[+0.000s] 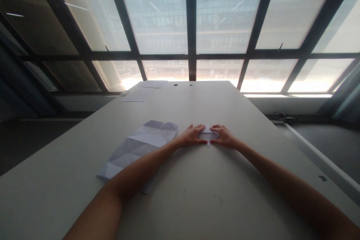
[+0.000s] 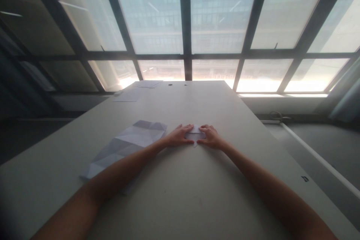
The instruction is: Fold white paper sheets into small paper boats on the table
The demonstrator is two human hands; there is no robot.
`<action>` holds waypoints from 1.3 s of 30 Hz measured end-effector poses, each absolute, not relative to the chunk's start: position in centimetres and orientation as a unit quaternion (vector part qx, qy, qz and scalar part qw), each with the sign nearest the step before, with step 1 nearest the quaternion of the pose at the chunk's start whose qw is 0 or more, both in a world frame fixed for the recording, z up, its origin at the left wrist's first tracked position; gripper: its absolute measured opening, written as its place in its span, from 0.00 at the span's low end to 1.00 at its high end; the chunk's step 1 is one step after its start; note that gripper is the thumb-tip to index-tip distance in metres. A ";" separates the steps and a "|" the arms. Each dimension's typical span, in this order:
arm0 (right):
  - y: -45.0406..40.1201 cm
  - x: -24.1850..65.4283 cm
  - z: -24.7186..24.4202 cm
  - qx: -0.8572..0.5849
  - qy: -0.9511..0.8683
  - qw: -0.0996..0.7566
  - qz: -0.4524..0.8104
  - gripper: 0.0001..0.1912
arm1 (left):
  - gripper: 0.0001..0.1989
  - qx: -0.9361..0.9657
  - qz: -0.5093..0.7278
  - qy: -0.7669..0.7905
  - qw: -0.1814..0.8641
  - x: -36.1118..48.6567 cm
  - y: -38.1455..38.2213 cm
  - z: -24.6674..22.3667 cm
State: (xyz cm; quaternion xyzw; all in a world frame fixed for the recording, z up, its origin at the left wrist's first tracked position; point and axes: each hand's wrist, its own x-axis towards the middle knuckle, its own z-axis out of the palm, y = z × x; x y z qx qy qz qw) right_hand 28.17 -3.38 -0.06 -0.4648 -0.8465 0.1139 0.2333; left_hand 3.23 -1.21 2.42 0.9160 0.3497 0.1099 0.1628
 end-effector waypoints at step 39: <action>-4.8 27.3 0.9 -0.489 -0.760 0.428 -0.016 0.13 | 0.17 0.803 0.451 0.361 0.150 3.5 -0.6 1.4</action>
